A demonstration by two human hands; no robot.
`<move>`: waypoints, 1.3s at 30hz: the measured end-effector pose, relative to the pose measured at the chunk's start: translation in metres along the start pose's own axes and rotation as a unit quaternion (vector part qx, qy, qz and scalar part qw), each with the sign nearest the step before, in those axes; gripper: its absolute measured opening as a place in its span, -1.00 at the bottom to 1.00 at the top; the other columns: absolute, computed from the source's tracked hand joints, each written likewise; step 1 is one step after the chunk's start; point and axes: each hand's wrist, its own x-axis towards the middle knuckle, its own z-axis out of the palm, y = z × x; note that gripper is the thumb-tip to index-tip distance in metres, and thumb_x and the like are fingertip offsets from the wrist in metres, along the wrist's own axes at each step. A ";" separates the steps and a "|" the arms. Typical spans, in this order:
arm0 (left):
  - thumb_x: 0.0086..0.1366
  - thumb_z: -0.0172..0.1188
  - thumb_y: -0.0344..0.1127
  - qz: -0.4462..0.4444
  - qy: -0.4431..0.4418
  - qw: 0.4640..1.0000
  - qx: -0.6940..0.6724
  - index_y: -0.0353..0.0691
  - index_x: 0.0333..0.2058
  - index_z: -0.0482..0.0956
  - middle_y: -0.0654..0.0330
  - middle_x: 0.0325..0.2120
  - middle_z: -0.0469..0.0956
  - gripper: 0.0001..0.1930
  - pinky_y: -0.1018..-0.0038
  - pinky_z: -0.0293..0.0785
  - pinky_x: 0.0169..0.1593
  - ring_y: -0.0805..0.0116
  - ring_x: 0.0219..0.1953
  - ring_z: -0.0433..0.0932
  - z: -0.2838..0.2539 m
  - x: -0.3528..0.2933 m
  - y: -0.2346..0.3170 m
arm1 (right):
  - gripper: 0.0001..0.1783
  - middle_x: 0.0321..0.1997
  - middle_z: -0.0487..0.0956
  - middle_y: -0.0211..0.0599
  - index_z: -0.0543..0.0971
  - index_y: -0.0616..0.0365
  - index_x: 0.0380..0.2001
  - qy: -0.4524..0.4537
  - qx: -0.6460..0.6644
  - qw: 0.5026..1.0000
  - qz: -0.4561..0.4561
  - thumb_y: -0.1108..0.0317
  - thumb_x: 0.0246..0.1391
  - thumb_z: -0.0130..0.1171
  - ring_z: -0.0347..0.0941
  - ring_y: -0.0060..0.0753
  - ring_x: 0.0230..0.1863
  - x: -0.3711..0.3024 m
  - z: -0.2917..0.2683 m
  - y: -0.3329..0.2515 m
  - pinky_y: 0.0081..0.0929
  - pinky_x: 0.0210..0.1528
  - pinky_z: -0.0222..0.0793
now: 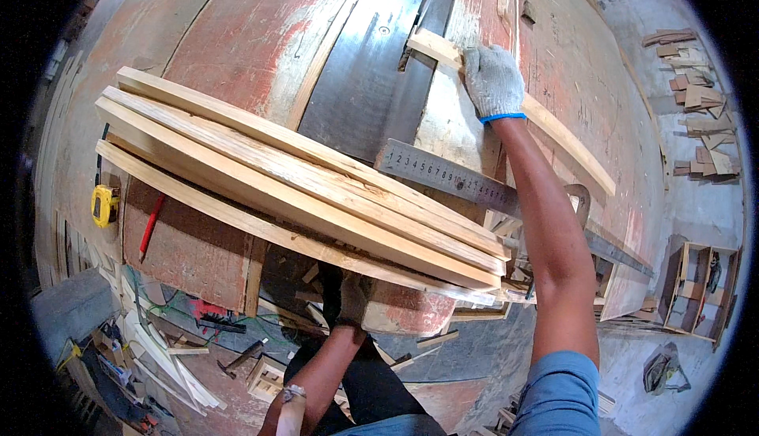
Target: The person assembles a wooden frame structure on the floor using a pneumatic nail gun. They place wooden slats into a frame, secure them with nails, and occasionally use a hammer to adjust pieces. The person also cuts wood pieces on a table saw and uses pliers to remove excess nail heads.
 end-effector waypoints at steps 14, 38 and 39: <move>0.49 0.09 -0.29 0.182 -0.070 0.957 0.216 -0.27 0.02 0.57 0.19 -0.09 0.63 -0.75 0.39 0.57 0.06 0.33 -0.03 0.60 -0.026 0.024 -0.024 | -0.78 -0.35 0.59 -0.13 0.64 -0.02 -0.31 0.038 0.027 0.999 0.002 0.14 0.28 0.10 0.53 0.03 -0.23 0.006 0.000 -0.002 -0.07 -0.15 0.47; 0.55 -0.02 -0.06 -0.022 -0.076 0.995 -0.054 -0.18 0.17 0.48 0.21 0.07 0.58 -0.60 0.32 0.42 0.27 0.29 0.16 0.53 0.005 -0.003 0.001 | -0.77 -0.35 0.55 -0.09 0.61 0.05 -0.35 0.040 0.016 0.999 0.025 0.19 0.30 0.10 0.53 0.04 -0.23 -0.008 -0.004 -0.010 -0.08 -0.17 0.47; 0.55 -0.01 -0.07 -0.048 -0.050 0.993 -0.091 -0.18 0.16 0.49 0.21 0.06 0.58 -0.61 0.32 0.42 0.27 0.30 0.15 0.53 0.013 -0.006 0.008 | -0.77 -0.35 0.55 -0.10 0.61 0.05 -0.35 0.039 0.019 0.999 0.027 0.19 0.30 0.09 0.53 0.03 -0.23 -0.008 -0.006 -0.012 -0.09 -0.18 0.47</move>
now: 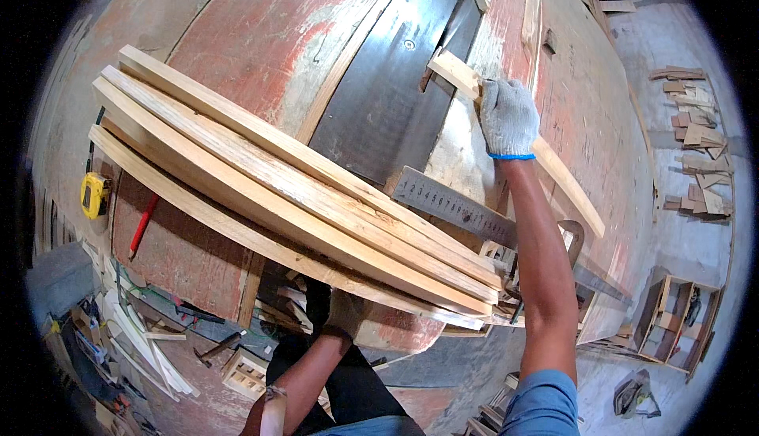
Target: The person assembles a wooden frame structure on the floor using a pneumatic nail gun. They place wooden slats into a frame, secure them with nails, and occasionally use a hammer to adjust pieces. The person also cuts wood pieces on a table saw and uses pliers to remove excess nail heads.
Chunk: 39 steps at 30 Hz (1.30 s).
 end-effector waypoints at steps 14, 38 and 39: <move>0.55 -0.07 -0.27 -0.001 -0.033 0.999 -0.018 -0.30 0.23 0.36 0.02 0.19 0.47 -0.62 0.30 0.49 0.27 0.23 0.22 0.48 -0.015 0.006 -0.004 | -0.78 -0.33 0.57 -0.13 0.64 -0.02 -0.30 -0.018 -0.018 1.000 0.013 0.16 0.30 0.09 0.54 0.01 -0.20 0.003 0.006 0.008 -0.08 -0.15 0.47; 0.59 -0.05 0.02 -0.185 0.029 0.973 -0.133 -0.14 0.08 0.49 0.24 -0.14 0.59 -0.62 0.41 0.49 -0.14 0.34 -0.11 0.54 -0.019 -0.009 -0.023 | -0.74 -0.08 0.64 -0.06 0.59 0.36 -0.17 -0.127 0.189 0.971 -0.079 0.44 0.37 -0.07 0.56 -0.13 -0.02 -0.052 -0.121 -0.019 -0.29 0.08 0.43; 0.54 0.03 0.09 -0.176 0.057 0.977 -0.108 -0.11 -0.04 0.56 0.27 -0.20 0.61 -0.62 0.55 0.40 -0.21 0.42 -0.20 0.53 -0.003 -0.031 -0.004 | -0.74 -0.08 0.64 -0.05 0.58 0.37 -0.16 -0.148 0.209 0.962 -0.092 0.45 0.36 -0.08 0.56 -0.10 -0.04 -0.054 -0.142 -0.028 -0.27 0.08 0.44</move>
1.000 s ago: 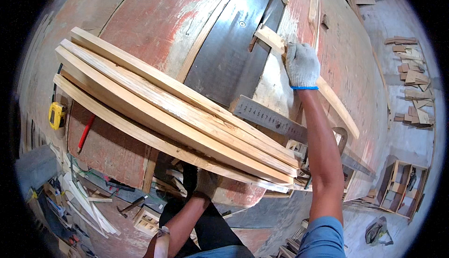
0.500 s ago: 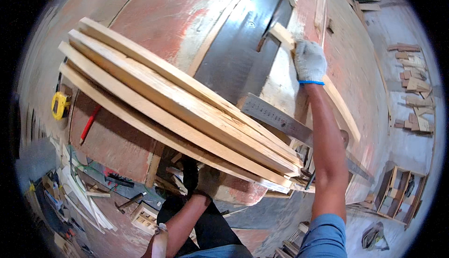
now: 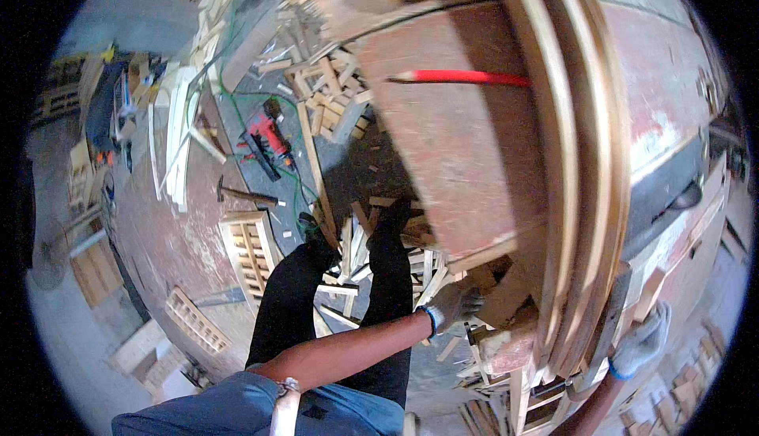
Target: The person assembles a wooden frame structure on the floor using a pneumatic nail gun. They place wooden slats into a frame, secure them with nails, and occasionally use a hammer to adjust pieces. The person also cuts wood pieces on a table saw and uses pliers to remove excess nail heads.
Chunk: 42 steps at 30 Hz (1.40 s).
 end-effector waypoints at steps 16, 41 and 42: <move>0.34 0.35 -0.08 0.550 -0.320 0.676 0.372 -0.33 0.27 0.35 -0.17 0.14 0.53 -0.33 0.20 0.39 0.30 -0.02 0.21 0.51 -0.083 -0.301 0.042 | -0.63 -0.43 0.57 -0.05 0.59 0.20 -0.46 -0.323 -0.011 0.917 -0.234 0.27 0.36 -0.07 0.54 0.09 -0.39 -0.071 0.055 -0.570 -0.11 -0.31 0.43; 0.34 0.37 -0.05 0.622 0.553 0.551 -0.059 -0.24 0.06 0.55 0.21 -0.20 0.62 -0.52 0.41 0.51 -0.07 0.46 -0.18 0.53 -0.654 -0.543 0.183 | -0.63 -0.38 0.69 -0.14 0.66 0.21 -0.28 -0.773 0.021 0.626 -0.100 0.09 0.31 0.12 0.63 -0.07 -0.34 -0.221 0.415 -0.736 -0.20 -0.20 0.52; 0.32 0.37 -0.02 0.585 0.612 0.532 0.020 -0.28 0.07 0.54 0.12 -0.21 0.63 -0.49 0.37 0.51 -0.10 0.41 -0.22 0.53 -0.665 -0.517 0.166 | -0.68 -0.36 0.65 -0.29 0.65 0.20 -0.19 -0.791 -0.021 0.607 -0.065 0.12 0.28 0.22 0.59 -0.27 -0.34 -0.229 0.431 -0.744 -0.31 -0.22 0.50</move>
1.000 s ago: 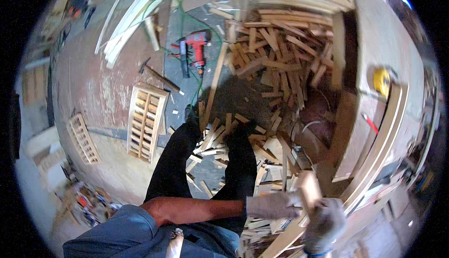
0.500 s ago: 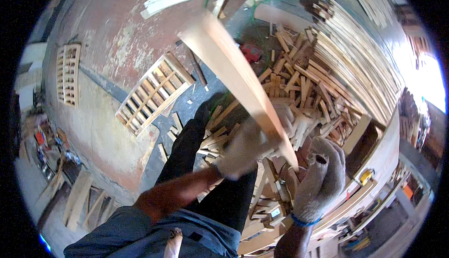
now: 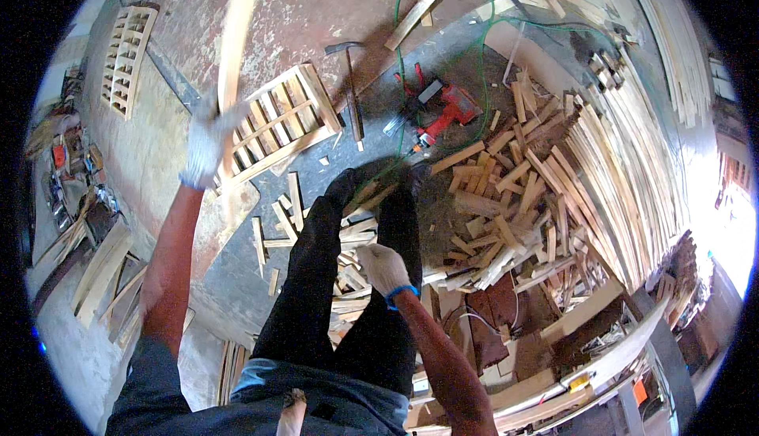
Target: The person assembles a wooden frame structure on the floor using a pneumatic nail gun. They place wooden slats into a frame, secure them with nails, and occasionally use a hammer to adjust pieces. The person also cuts wood pieces on a table saw and uses pliers to remove excess nail heads.
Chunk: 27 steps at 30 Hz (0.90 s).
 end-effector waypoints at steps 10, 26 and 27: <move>0.17 0.42 -0.10 -0.355 -0.152 0.921 0.055 -0.25 -0.26 0.55 0.33 -0.50 0.41 -0.64 0.42 0.41 -0.29 0.50 -0.38 0.40 0.102 -0.174 -0.182 | -0.44 0.09 0.60 -0.06 0.49 0.30 0.19 0.008 0.275 0.954 0.117 0.14 0.26 0.20 0.64 -0.02 -0.08 0.256 -0.014 0.041 -0.10 -0.06 0.64; 0.18 0.37 -0.22 -0.325 -0.110 0.939 -0.023 -0.31 0.06 0.55 0.00 -0.37 0.67 -0.50 0.29 0.56 -0.25 0.22 -0.38 0.66 0.115 -0.163 -0.223 | -0.73 -0.52 0.47 -0.52 0.58 -0.03 -0.27 0.037 0.302 0.937 0.174 0.03 0.34 0.23 0.23 -0.54 -0.63 0.322 -0.083 0.011 -0.46 -0.59 0.24; 0.18 0.37 -0.23 -0.316 -0.085 0.945 0.024 -0.31 0.07 0.55 0.01 -0.41 0.67 -0.50 0.28 0.57 -0.30 0.22 -0.43 0.66 0.093 -0.167 -0.201 | -0.74 -0.51 0.47 -0.53 0.59 -0.03 -0.29 0.058 0.181 0.961 0.199 0.05 0.34 0.23 0.23 -0.52 -0.62 0.306 -0.086 -0.016 -0.44 -0.54 0.27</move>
